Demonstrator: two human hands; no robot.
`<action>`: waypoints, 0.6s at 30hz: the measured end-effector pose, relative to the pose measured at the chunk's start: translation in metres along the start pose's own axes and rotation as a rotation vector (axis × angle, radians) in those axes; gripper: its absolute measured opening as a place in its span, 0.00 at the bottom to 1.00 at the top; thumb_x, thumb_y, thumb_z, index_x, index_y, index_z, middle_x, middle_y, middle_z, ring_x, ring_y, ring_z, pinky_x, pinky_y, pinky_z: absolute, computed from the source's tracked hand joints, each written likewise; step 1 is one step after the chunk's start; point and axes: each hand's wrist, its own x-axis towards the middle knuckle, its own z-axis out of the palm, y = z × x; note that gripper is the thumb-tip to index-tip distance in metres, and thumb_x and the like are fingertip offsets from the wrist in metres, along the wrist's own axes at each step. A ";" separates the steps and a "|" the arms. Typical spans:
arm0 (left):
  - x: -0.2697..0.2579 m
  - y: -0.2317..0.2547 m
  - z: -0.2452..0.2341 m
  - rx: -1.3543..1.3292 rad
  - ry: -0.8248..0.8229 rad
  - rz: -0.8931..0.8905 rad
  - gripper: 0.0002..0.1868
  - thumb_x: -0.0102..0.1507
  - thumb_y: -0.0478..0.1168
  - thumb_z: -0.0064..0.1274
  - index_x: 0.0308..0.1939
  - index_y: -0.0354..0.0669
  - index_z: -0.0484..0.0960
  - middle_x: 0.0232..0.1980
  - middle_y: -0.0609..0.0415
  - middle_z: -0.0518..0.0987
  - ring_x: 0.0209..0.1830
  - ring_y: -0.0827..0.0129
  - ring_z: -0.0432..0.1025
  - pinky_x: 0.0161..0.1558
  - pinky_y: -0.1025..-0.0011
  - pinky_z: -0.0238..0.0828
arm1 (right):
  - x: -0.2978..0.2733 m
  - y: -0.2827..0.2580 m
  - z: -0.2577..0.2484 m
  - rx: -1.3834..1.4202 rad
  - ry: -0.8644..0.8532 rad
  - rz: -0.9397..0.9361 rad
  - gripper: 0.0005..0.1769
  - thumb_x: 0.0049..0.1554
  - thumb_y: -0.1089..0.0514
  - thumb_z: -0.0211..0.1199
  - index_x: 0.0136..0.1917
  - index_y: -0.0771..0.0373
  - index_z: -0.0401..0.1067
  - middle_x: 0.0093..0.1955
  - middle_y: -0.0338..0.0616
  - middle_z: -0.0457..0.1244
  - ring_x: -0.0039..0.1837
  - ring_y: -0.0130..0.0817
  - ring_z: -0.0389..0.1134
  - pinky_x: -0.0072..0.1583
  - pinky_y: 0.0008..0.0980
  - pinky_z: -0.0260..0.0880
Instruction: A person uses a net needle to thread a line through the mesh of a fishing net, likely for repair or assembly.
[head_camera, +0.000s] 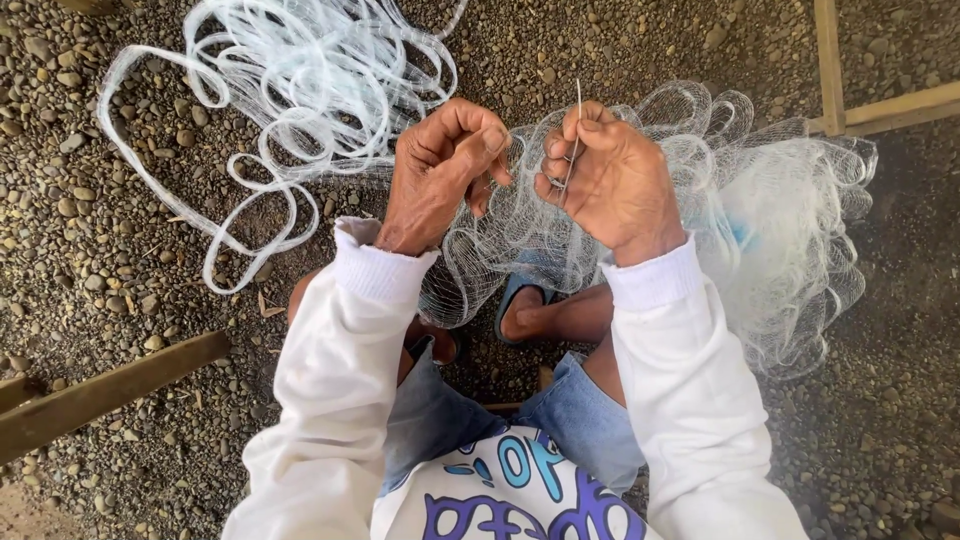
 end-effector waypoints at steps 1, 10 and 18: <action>0.000 0.000 0.000 0.022 -0.010 0.012 0.07 0.60 0.43 0.44 0.31 0.45 0.71 0.23 0.56 0.73 0.13 0.81 0.63 0.14 0.86 0.61 | 0.000 0.000 0.000 -0.015 0.011 -0.005 0.02 0.46 0.61 0.54 0.34 0.61 0.65 0.35 0.42 0.59 0.35 0.30 0.60 0.42 0.32 0.67; -0.002 0.002 -0.003 0.019 -0.037 0.021 0.07 0.60 0.43 0.45 0.32 0.46 0.71 0.24 0.57 0.72 0.14 0.82 0.62 0.14 0.87 0.62 | -0.002 0.000 0.004 -0.005 0.043 -0.006 0.02 0.43 0.61 0.53 0.33 0.61 0.64 0.33 0.42 0.57 0.35 0.30 0.59 0.42 0.31 0.65; -0.005 0.003 -0.005 0.049 -0.103 0.024 0.06 0.60 0.42 0.45 0.32 0.44 0.71 0.24 0.57 0.72 0.19 0.83 0.65 0.16 0.87 0.62 | -0.001 0.001 0.004 0.045 0.129 -0.017 0.03 0.42 0.60 0.54 0.33 0.61 0.66 0.33 0.42 0.58 0.35 0.32 0.58 0.42 0.30 0.62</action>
